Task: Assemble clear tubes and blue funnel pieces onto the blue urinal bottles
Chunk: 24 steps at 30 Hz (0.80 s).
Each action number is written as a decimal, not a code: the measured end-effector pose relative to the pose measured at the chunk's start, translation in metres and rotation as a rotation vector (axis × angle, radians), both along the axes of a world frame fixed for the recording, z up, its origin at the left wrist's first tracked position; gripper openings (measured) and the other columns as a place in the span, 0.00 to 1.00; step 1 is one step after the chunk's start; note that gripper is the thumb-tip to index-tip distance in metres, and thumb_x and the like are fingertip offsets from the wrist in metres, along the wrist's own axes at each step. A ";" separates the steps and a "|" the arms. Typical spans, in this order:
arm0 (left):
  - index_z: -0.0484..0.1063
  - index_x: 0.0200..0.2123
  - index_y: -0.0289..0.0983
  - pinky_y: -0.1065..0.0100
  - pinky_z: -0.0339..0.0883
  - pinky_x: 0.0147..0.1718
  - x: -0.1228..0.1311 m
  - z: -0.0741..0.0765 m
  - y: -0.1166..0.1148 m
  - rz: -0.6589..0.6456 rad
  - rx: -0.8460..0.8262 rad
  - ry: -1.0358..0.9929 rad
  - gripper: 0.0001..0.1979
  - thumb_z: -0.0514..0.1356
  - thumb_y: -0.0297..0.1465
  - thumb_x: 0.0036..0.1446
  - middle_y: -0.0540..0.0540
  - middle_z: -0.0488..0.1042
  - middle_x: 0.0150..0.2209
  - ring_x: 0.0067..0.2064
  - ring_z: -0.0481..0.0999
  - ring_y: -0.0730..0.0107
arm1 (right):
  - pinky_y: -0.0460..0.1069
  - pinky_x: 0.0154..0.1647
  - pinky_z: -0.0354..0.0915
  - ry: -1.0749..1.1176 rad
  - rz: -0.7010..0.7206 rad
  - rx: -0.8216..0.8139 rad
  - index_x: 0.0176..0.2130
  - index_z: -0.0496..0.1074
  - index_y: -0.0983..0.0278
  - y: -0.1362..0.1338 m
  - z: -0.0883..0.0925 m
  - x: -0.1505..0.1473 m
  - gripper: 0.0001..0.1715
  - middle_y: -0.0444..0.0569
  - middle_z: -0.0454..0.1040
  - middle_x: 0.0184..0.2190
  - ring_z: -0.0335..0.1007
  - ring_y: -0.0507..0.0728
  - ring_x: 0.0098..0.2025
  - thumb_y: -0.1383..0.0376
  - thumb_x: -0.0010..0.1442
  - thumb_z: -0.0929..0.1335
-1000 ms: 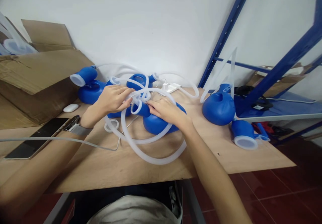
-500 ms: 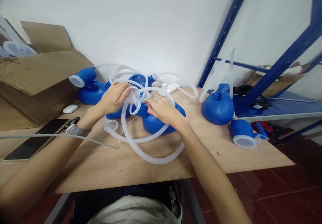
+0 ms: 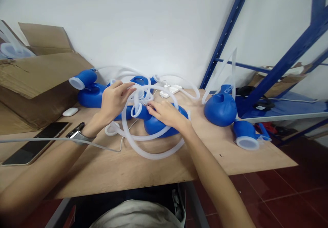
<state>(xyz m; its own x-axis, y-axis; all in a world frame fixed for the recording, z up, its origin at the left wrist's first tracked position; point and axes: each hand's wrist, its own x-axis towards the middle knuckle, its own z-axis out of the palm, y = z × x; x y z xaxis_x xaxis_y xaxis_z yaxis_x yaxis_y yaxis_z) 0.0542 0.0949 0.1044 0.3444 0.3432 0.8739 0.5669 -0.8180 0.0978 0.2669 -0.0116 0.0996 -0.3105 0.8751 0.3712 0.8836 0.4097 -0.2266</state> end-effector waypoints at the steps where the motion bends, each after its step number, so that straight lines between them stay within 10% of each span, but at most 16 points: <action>1: 0.81 0.50 0.40 0.65 0.66 0.34 0.000 0.001 -0.002 -0.014 -0.009 0.014 0.21 0.53 0.46 0.73 0.43 0.81 0.38 0.36 0.79 0.63 | 0.54 0.50 0.67 0.024 0.006 -0.004 0.53 0.76 0.60 -0.001 0.002 -0.001 0.20 0.51 0.82 0.43 0.78 0.62 0.45 0.58 0.76 0.59; 8: 0.79 0.50 0.38 0.67 0.70 0.35 -0.001 0.011 -0.013 -0.073 -0.080 -0.007 0.16 0.57 0.41 0.72 0.46 0.83 0.34 0.36 0.83 0.62 | 0.53 0.44 0.65 0.042 -0.092 -0.019 0.43 0.75 0.63 0.004 0.000 -0.007 0.13 0.52 0.81 0.39 0.77 0.61 0.40 0.63 0.73 0.62; 16: 0.76 0.53 0.35 0.60 0.77 0.49 0.007 0.021 -0.032 -0.230 -0.134 0.044 0.15 0.54 0.34 0.73 0.39 0.81 0.54 0.48 0.83 0.59 | 0.53 0.49 0.70 0.209 -0.131 0.006 0.45 0.75 0.65 0.008 -0.002 -0.005 0.12 0.56 0.83 0.42 0.79 0.62 0.44 0.65 0.72 0.62; 24: 0.59 0.71 0.35 0.52 0.70 0.61 0.001 0.023 -0.036 -0.270 -0.309 0.239 0.33 0.57 0.43 0.68 0.33 0.63 0.70 0.67 0.69 0.47 | 0.59 0.60 0.70 0.476 -0.059 0.051 0.59 0.74 0.63 0.011 0.008 0.007 0.21 0.54 0.81 0.53 0.78 0.64 0.55 0.64 0.70 0.64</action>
